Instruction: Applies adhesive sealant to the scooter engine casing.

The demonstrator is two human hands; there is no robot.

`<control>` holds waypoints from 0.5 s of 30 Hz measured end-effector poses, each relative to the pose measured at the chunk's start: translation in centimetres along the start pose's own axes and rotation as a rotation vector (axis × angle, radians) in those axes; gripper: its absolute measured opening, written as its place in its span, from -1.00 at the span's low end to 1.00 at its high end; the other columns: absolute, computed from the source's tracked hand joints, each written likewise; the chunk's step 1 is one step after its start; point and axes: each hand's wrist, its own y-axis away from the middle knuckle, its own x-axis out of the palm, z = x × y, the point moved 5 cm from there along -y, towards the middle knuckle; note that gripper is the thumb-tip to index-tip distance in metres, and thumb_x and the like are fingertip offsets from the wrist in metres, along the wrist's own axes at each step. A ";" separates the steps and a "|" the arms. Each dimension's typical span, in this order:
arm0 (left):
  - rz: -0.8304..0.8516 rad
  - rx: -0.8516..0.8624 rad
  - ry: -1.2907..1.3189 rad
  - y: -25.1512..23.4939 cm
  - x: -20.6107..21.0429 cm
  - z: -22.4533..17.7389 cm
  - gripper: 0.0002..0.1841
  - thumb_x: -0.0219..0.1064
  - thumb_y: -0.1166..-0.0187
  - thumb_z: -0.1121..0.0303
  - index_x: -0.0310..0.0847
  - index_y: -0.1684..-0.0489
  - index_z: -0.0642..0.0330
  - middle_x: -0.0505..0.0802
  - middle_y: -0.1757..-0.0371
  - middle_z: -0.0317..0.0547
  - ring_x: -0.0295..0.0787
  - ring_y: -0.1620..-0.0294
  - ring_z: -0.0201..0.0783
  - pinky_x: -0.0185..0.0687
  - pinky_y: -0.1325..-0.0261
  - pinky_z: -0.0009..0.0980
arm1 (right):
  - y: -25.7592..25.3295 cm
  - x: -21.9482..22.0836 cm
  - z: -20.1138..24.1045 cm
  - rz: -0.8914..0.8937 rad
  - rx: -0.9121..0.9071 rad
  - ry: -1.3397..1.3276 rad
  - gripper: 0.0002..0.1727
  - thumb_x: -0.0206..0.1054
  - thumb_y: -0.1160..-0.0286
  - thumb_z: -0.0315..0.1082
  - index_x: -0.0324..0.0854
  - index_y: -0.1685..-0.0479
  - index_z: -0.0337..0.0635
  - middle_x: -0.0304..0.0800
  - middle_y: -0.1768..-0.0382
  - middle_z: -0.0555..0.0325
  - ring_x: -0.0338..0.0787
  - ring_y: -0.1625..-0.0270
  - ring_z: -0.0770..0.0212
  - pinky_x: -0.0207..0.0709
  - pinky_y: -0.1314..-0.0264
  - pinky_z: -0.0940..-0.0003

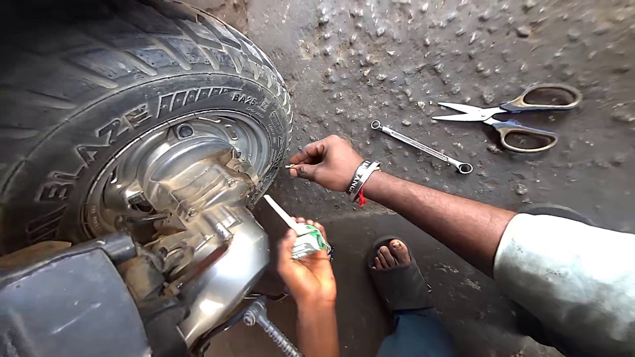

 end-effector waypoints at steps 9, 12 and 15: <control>0.025 -0.338 -0.309 -0.2 -3.9 9.7 -0.71 0.00 -0.83 0.37 0.43 -0.39 0.20 0.74 -0.12 0.04 0.77 -0.07 -0.11 0.75 -0.18 -0.16 | 1.4 4.8 3.9 -0.002 -0.066 -0.086 -0.80 0.59 -0.40 -0.31 0.89 0.05 -0.10 0.94 0.30 0.27 0.86 0.29 0.44 0.76 0.07 0.35; 0.146 -0.332 -0.478 0.6 -2.2 10.2 -0.64 -0.25 -0.90 0.34 0.44 -0.20 0.37 0.67 0.13 -0.03 0.63 0.16 -0.26 0.64 -0.05 -0.32 | 2.1 6.4 3.7 -0.074 -0.043 -0.143 -0.82 0.61 -0.37 -0.33 0.87 0.12 -0.17 0.93 0.30 0.21 0.86 0.29 0.42 0.76 0.08 0.35; 0.233 -0.205 -0.787 0.9 -4.3 11.0 -0.73 -0.16 -0.73 0.57 0.51 0.10 0.43 0.66 0.31 -0.08 0.57 0.31 -0.41 0.58 0.11 -0.52 | 2.6 7.5 3.2 -0.134 -0.028 -0.200 -0.85 0.62 -0.37 -0.33 0.88 0.17 -0.17 0.95 0.31 0.20 0.88 0.30 0.44 0.78 0.07 0.38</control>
